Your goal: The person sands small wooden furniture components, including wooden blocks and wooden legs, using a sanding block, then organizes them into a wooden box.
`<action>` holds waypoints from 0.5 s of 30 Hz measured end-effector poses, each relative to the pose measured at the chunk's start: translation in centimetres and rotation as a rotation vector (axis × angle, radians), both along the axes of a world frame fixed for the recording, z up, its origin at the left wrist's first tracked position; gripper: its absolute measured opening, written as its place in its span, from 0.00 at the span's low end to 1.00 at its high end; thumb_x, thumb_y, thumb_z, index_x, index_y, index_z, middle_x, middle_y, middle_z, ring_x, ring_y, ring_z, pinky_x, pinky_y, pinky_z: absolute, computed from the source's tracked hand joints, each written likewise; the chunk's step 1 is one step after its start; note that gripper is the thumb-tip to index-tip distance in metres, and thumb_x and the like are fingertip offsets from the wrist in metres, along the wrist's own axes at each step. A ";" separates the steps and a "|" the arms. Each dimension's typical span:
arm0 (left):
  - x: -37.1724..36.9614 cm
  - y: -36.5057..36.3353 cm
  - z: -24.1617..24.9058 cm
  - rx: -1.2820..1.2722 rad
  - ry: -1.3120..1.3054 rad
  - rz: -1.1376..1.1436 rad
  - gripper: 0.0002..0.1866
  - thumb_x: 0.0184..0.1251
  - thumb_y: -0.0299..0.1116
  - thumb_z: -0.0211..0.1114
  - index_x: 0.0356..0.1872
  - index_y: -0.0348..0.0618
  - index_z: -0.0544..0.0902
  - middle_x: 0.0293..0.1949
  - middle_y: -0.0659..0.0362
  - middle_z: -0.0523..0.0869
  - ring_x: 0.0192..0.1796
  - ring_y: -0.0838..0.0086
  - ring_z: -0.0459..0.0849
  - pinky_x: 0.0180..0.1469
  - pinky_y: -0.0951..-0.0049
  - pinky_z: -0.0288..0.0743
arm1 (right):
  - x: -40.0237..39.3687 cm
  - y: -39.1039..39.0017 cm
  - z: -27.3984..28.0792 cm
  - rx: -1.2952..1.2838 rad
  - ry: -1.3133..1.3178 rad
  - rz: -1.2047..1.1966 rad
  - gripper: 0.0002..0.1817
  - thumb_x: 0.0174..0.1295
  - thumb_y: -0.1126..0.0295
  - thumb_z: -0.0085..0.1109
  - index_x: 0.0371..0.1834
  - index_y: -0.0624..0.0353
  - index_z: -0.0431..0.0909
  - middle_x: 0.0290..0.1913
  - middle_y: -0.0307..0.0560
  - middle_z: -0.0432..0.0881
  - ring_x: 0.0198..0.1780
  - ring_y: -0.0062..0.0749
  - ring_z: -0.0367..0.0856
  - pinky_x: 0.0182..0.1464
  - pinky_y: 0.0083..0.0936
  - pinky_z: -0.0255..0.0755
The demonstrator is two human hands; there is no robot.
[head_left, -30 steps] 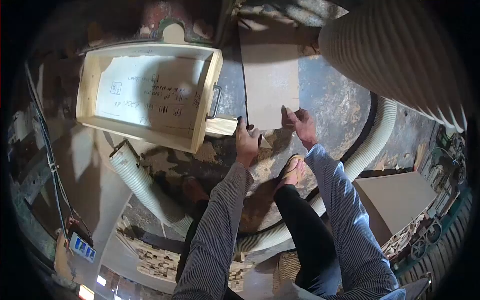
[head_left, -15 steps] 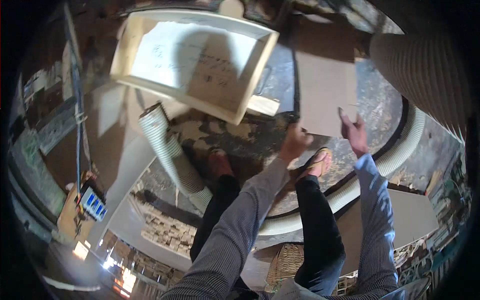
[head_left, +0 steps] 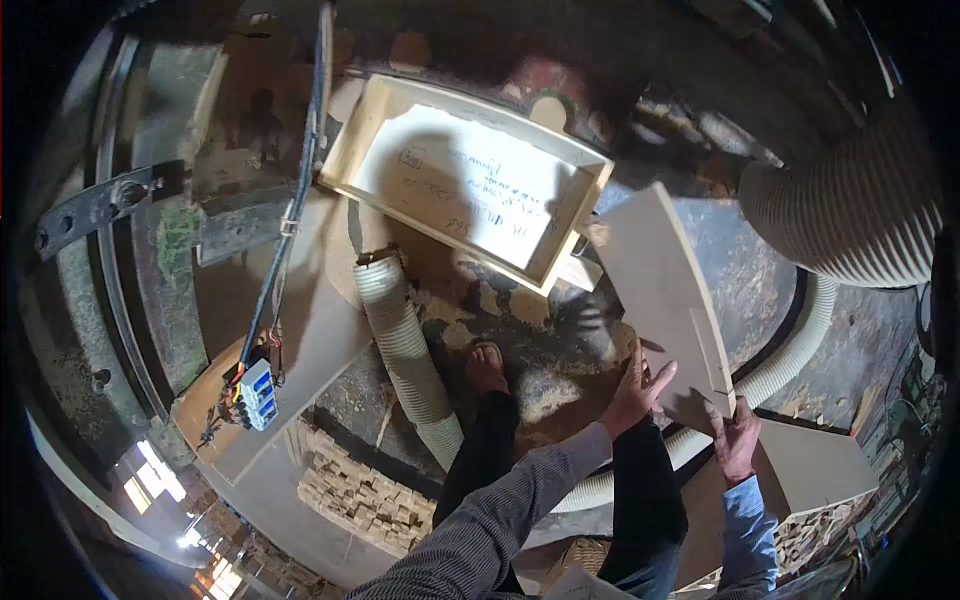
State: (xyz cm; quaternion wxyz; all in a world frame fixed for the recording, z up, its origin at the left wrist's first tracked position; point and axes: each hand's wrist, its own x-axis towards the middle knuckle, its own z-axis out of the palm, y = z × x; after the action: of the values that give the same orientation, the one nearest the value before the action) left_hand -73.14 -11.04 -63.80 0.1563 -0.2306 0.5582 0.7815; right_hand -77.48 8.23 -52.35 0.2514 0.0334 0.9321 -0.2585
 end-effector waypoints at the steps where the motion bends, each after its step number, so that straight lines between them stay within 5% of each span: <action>1: -0.9 -1.2 1.7 0.290 -0.077 0.257 0.32 0.78 0.33 0.60 0.76 0.33 0.58 0.70 0.41 0.69 0.73 0.59 0.69 0.76 0.63 0.60 | -0.5 -0.4 -0.2 -0.012 -0.021 0.006 0.17 0.65 0.59 0.71 0.39 0.63 0.80 0.31 0.58 0.84 0.33 0.54 0.85 0.36 0.42 0.76; 3: 0.8 -4.4 0.6 0.325 -0.102 0.159 0.28 0.80 0.29 0.57 0.76 0.35 0.59 0.70 0.41 0.70 0.74 0.59 0.69 0.75 0.64 0.62 | -5.3 -5.2 1.1 -0.169 0.136 0.078 0.16 0.64 0.61 0.71 0.41 0.63 0.80 0.31 0.60 0.84 0.34 0.57 0.85 0.36 0.43 0.76; 5: 4.3 -6.6 0.1 -0.746 0.431 -0.265 0.31 0.80 0.33 0.58 0.77 0.35 0.58 0.72 0.41 0.69 0.76 0.58 0.67 0.76 0.63 0.63 | -10.0 -8.1 0.8 -0.091 0.192 0.267 0.15 0.65 0.64 0.68 0.45 0.65 0.79 0.31 0.63 0.83 0.34 0.62 0.83 0.37 0.45 0.76; 6: 4.8 -7.8 2.0 -0.751 0.438 -0.259 0.31 0.80 0.33 0.58 0.77 0.35 0.58 0.72 0.41 0.69 0.76 0.58 0.67 0.76 0.63 0.63 | -12.4 -10.1 0.4 -0.127 0.189 0.278 0.15 0.65 0.63 0.68 0.43 0.65 0.78 0.31 0.64 0.82 0.34 0.63 0.83 0.37 0.46 0.76; 8: 5.5 -10.2 7.1 0.104 -0.423 0.050 0.32 0.80 0.36 0.59 0.77 0.34 0.59 0.75 0.40 0.66 0.77 0.58 0.66 0.76 0.63 0.63 | -17.2 -14.0 -1.1 -0.202 0.287 0.361 0.16 0.66 0.61 0.67 0.40 0.64 0.76 0.28 0.64 0.81 0.32 0.62 0.82 0.34 0.45 0.74; 15: 12.4 -14.5 5.0 -0.034 -0.517 0.164 0.33 0.80 0.39 0.60 0.76 0.31 0.61 0.75 0.41 0.66 0.77 0.57 0.68 0.76 0.63 0.63 | -29.9 -27.0 -6.6 -0.295 0.403 0.528 0.23 0.66 0.51 0.66 0.39 0.64 0.76 0.28 0.62 0.80 0.32 0.60 0.81 0.36 0.45 0.74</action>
State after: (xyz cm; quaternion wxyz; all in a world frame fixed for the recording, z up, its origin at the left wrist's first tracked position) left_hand -60.69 -25.57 -58.76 0.2257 -0.4694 0.4925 0.6972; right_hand -107.37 -18.73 -58.96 0.1231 -0.2969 0.8921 -0.3176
